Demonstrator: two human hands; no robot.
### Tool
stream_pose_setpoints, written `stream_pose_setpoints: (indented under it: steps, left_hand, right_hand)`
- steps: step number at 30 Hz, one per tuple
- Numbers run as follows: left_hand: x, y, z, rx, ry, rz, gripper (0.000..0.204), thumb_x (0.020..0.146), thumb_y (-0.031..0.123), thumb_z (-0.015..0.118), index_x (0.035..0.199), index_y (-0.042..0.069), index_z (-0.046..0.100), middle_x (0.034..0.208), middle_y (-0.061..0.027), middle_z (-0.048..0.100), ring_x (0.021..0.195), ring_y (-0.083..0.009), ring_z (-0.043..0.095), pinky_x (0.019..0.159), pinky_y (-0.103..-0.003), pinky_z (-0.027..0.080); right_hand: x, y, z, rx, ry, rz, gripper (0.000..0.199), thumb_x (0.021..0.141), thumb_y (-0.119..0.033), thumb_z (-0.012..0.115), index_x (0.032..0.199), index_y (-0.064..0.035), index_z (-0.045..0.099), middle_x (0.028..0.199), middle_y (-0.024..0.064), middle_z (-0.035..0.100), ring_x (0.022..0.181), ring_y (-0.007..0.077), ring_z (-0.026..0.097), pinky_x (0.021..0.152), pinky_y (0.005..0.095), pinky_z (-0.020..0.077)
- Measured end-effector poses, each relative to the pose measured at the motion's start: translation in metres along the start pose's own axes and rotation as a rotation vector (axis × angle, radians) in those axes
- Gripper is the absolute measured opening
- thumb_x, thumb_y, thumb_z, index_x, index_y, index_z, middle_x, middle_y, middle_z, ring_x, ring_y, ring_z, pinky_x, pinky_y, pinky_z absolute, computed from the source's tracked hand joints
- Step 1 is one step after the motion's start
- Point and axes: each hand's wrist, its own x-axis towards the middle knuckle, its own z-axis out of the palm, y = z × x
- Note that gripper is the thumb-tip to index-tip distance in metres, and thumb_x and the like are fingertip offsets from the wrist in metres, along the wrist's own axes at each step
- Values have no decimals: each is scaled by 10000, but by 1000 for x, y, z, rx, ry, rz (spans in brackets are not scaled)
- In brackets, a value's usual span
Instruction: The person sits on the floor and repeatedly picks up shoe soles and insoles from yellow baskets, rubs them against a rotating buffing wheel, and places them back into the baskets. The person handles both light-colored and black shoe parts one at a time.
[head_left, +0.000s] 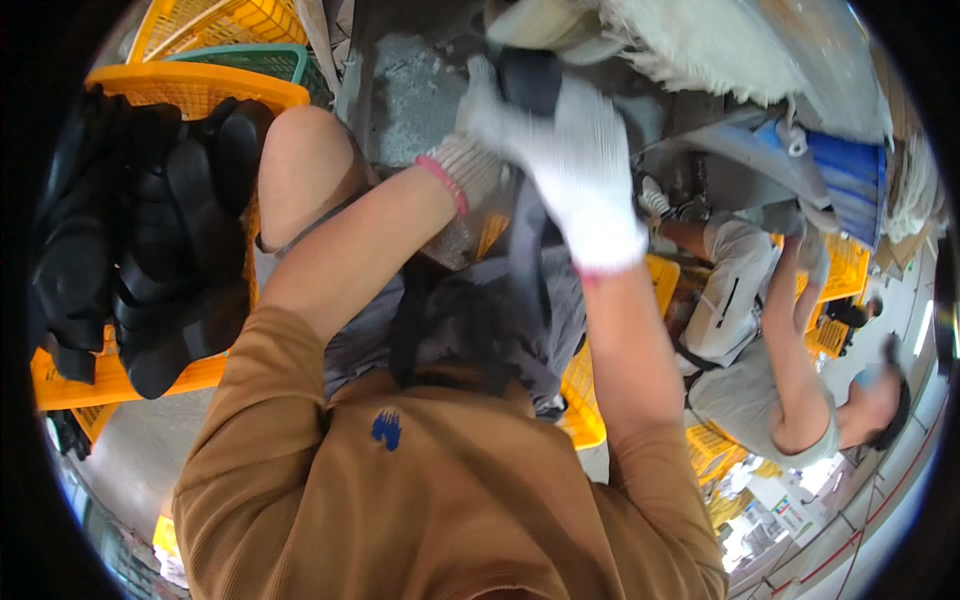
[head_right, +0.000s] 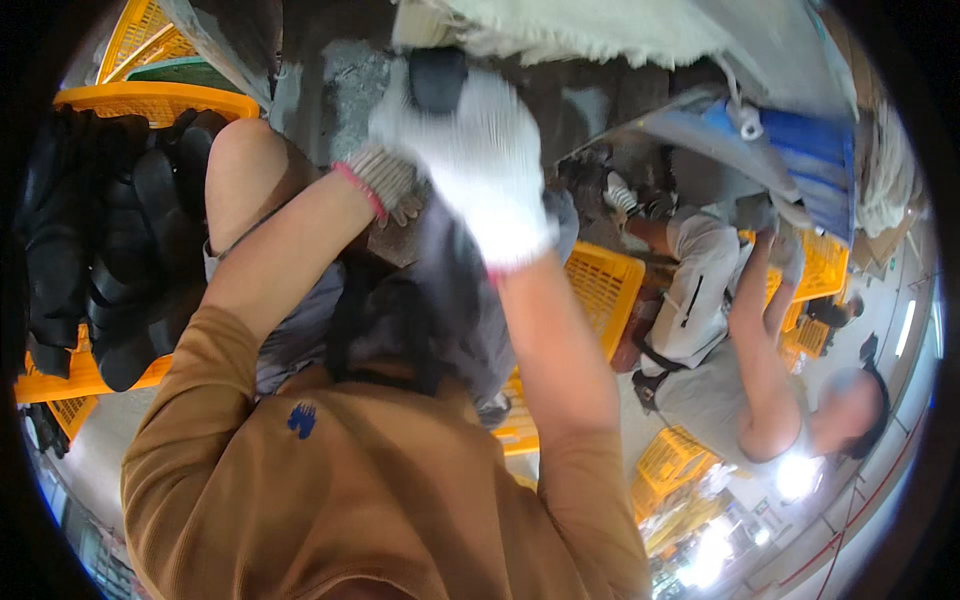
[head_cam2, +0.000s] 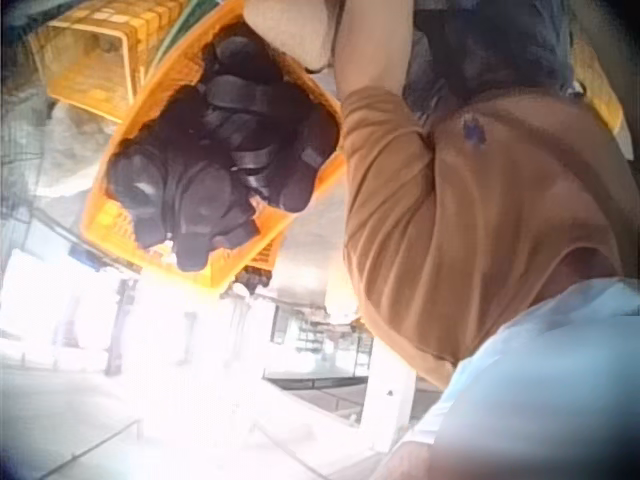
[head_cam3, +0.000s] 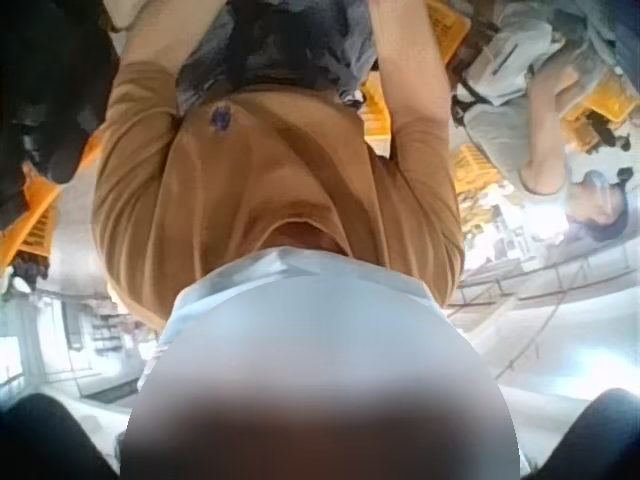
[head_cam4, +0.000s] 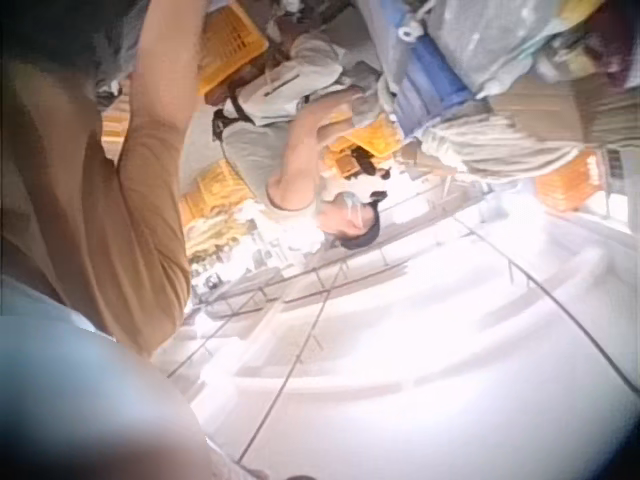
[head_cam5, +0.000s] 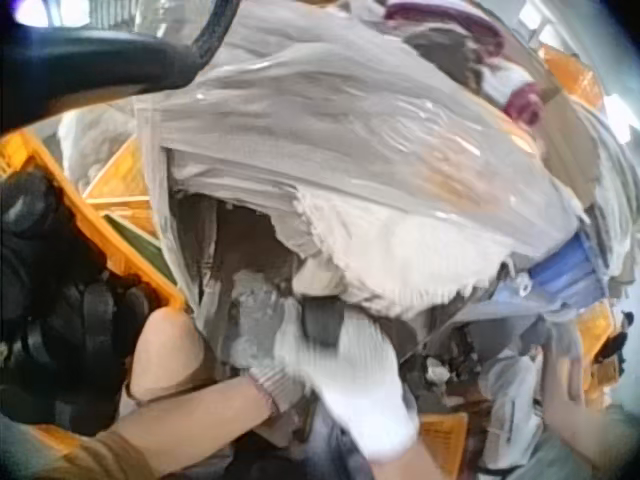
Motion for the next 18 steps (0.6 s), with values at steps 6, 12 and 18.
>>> stream_pose_setpoints:
  steps: [6,12,18]
  left_hand:
    - [66,-10,2,-217,-38,-274,537,1098,460,460,1461,82,581,1453,-119,621,1326,-233,599,1123,-399,481]
    - [-67,86,-2,1164,-86,452,401,1092,336,481,1342,70,647,1277,-255,710,1204,-410,671,1068,-477,507]
    - [-146,225,-220,1674,1141,795,562,813,334,887,1183,-9,640,1085,-221,691,1077,-433,682,926,-490,578]
  right_hand:
    - [10,-27,-5,188,-177,241,979,777,-350,919,1549,79,497,1429,295,643,1349,388,621,1143,429,485]
    - [-89,34,-6,-332,-37,4,921,808,-110,749,1633,85,390,1622,262,510,1484,326,512,1249,392,362]
    - [-231,213,-40,-631,326,354,862,882,-117,734,1661,16,390,1655,269,475,1544,394,446,1293,420,316]
